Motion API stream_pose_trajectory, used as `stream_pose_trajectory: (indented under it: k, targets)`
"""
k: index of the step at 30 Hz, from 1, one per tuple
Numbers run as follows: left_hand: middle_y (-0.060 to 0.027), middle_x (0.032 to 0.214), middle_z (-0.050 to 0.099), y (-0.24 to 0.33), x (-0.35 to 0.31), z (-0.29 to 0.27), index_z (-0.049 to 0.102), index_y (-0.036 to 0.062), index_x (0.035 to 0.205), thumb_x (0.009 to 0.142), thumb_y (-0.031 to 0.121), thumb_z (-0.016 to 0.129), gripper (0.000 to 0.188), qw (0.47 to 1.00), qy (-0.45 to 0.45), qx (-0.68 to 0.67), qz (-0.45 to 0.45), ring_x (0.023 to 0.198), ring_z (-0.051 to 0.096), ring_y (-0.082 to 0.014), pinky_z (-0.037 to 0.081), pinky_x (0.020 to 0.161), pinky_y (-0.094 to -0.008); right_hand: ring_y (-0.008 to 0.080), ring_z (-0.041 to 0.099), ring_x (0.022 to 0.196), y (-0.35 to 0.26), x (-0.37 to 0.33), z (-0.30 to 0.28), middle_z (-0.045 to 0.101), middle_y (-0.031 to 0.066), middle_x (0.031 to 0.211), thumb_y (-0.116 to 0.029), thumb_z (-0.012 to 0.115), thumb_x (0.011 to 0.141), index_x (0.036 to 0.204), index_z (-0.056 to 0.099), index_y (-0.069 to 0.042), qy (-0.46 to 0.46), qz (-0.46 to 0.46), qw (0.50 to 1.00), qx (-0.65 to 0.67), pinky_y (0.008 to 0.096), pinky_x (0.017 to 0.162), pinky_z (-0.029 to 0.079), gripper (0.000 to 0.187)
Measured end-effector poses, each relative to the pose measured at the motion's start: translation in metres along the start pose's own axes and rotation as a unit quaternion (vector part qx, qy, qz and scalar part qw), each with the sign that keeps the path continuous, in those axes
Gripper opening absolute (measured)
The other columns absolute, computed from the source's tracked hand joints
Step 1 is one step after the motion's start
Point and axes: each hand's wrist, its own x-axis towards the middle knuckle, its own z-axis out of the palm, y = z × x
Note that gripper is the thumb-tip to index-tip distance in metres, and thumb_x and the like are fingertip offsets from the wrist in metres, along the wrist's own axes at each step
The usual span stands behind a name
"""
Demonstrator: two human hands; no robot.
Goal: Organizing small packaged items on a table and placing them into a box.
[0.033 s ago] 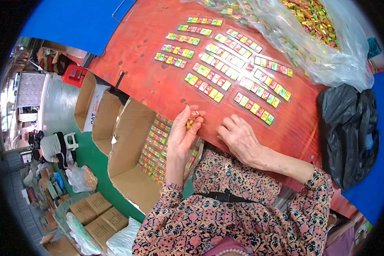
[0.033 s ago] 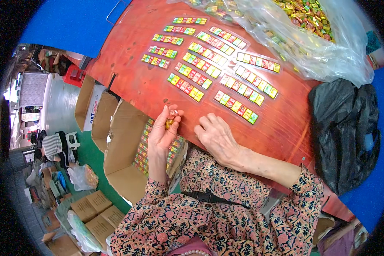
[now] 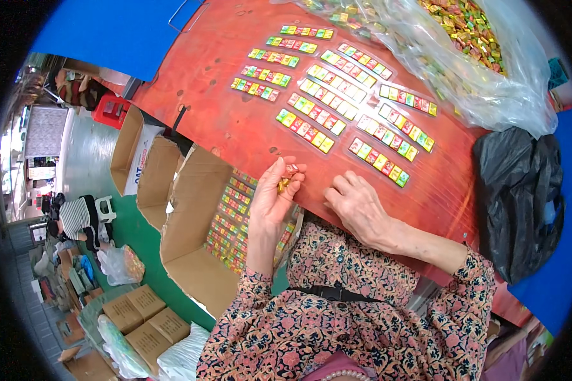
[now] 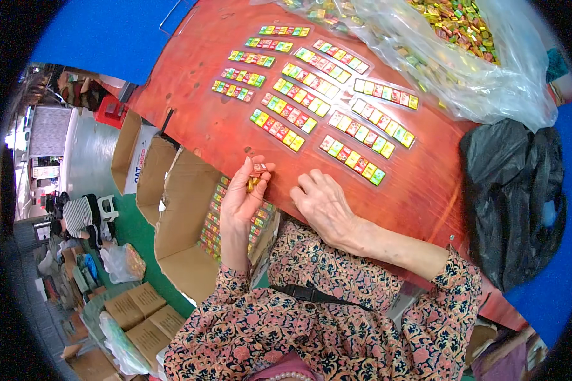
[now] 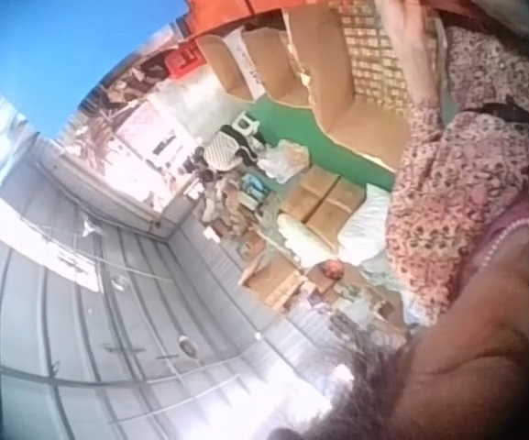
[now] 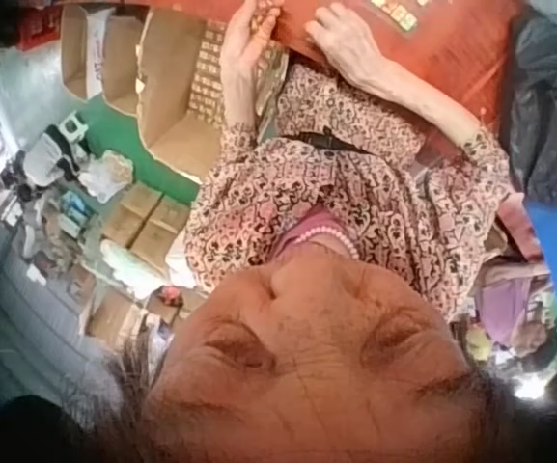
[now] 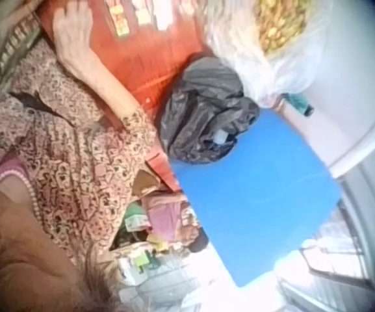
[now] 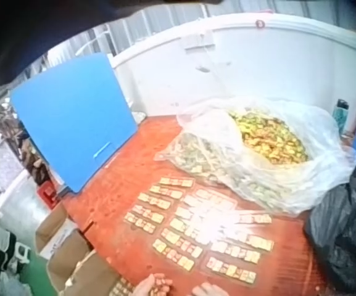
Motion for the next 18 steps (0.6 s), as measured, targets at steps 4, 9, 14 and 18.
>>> stream_pose_trajectory:
  k: [4, 9, 14, 18]
  targets:
    - [-0.0214, 0.108, 0.061, -0.007, -0.003, 0.023, 0.055, -0.0027, 0.11, 0.092, 0.011, 0.055, 0.023, 0.993, 0.061, 0.083, 0.051, 0.094, 0.064, -0.0234, 0.055, 0.082, -0.0307, 0.0275, 0.051, 0.079, -0.001, 0.005, -0.008, 0.051, 0.0104, 0.083, -0.009, 0.066, 0.073, 0.087, 0.057, -0.003, 0.03, 0.002, 0.999, 0.031, 0.0368, 0.07, 0.044, 0.018]
    - [-0.0205, 0.116, 0.057, -0.013, -0.006, 0.03, 0.049, -0.0041, 0.122, 0.09, 0.003, 0.053, 0.033, 1.0, -0.003, 0.029, 0.003, 0.105, 0.059, -0.0228, 0.048, 0.095, -0.037, 0.0285, 0.054, 0.082, -0.009, 0.027, -0.02, 0.055, 0.0114, 0.09, -0.007, 0.066, 0.072, 0.092, 0.057, -0.001, 0.125, -0.011, 0.99, 0.063, 0.0367, 0.071, 0.046, 0.023]
    - [-0.0081, 0.121, 0.056, -0.026, -0.01, 0.029, 0.05, -0.0008, 0.125, 0.095, 0.014, 0.048, 0.034, 0.998, -0.06, 0.013, -0.03, 0.107, 0.055, -0.0163, 0.049, 0.088, -0.0318, 0.0286, 0.055, 0.084, -0.003, 0.035, -0.013, 0.055, 0.0118, 0.093, -0.007, 0.067, 0.071, 0.094, 0.057, -0.001, 0.081, -0.006, 0.992, 0.093, 0.0367, 0.071, 0.047, 0.026]
    - [-0.008, 0.124, 0.054, -0.028, -0.013, 0.027, 0.047, -0.0006, 0.128, 0.094, 0.013, 0.049, 0.037, 0.998, -0.042, 0.012, -0.037, 0.11, 0.054, -0.016, 0.048, 0.09, -0.0323, 0.0304, 0.055, 0.087, -0.001, 0.032, -0.012, 0.053, 0.0136, 0.093, -0.006, 0.065, 0.071, 0.094, 0.055, 0.0, 0.028, 0.019, 0.992, 0.118, 0.0385, 0.072, 0.047, 0.025]
